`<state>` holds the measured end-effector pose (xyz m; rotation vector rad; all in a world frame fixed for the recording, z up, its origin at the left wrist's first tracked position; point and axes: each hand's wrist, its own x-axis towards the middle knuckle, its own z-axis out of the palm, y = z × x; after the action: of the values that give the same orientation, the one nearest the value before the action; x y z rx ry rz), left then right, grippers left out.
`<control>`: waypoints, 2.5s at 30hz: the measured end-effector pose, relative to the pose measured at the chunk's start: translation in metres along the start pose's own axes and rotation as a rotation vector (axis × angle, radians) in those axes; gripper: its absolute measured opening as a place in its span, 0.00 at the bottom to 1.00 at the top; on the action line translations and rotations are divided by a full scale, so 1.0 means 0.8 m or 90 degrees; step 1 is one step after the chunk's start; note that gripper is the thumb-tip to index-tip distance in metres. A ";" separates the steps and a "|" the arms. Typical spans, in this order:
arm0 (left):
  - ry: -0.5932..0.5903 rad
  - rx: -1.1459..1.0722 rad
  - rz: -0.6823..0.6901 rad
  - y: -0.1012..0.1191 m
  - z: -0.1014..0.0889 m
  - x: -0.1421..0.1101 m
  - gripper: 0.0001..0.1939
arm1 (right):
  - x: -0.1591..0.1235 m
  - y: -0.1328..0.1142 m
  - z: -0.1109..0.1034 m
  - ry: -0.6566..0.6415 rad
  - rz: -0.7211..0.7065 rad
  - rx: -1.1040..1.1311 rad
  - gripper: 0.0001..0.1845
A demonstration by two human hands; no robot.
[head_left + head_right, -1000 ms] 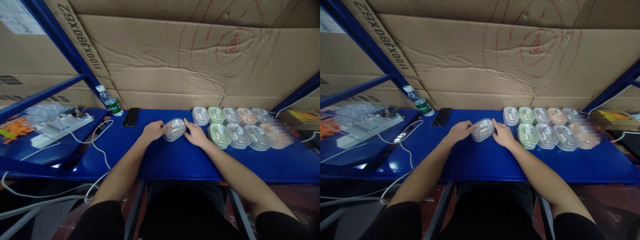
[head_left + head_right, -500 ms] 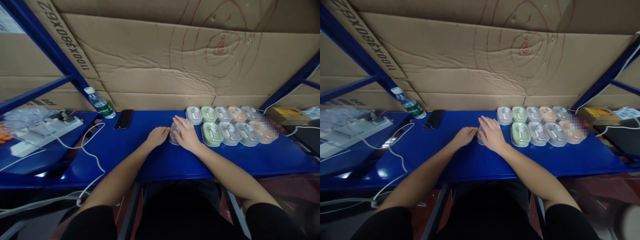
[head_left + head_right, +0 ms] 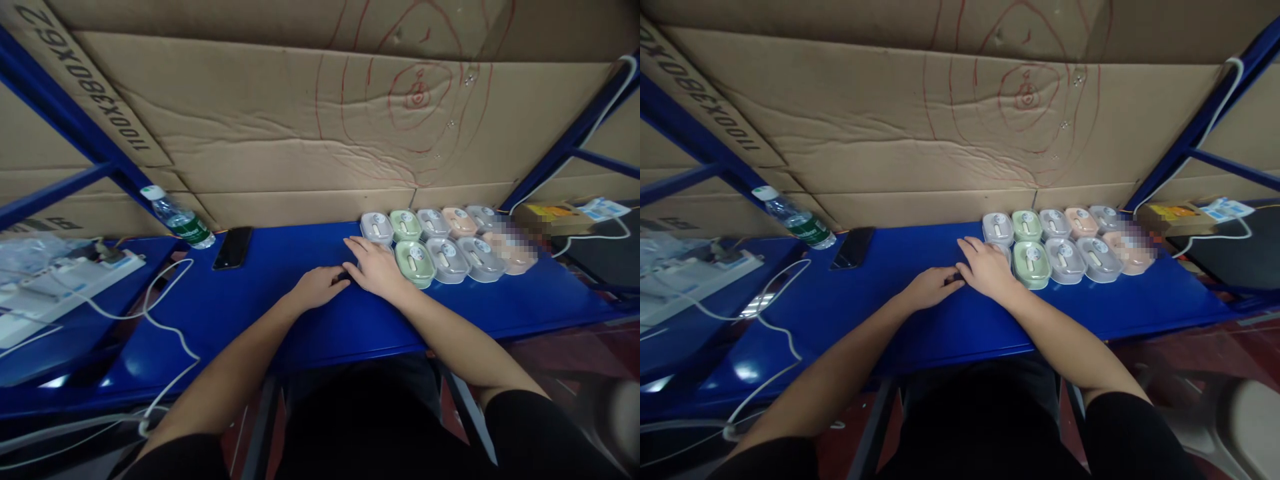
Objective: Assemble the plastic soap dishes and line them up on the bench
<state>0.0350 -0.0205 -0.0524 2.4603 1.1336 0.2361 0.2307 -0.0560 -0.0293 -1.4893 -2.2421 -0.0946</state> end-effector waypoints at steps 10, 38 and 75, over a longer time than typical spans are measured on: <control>0.043 0.063 0.004 -0.027 -0.007 -0.004 0.25 | 0.005 0.031 -0.004 -0.099 -0.120 0.003 0.27; 0.025 0.189 0.044 -0.042 0.004 -0.008 0.32 | 0.012 0.045 -0.013 -0.061 -0.047 0.001 0.28; 0.017 0.138 0.048 -0.037 -0.003 -0.009 0.30 | 0.000 0.066 -0.030 -0.282 0.084 -0.047 0.73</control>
<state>0.0092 -0.0081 -0.0628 2.7006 1.1306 0.1766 0.2855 -0.0409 -0.0175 -1.8396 -2.4850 0.2170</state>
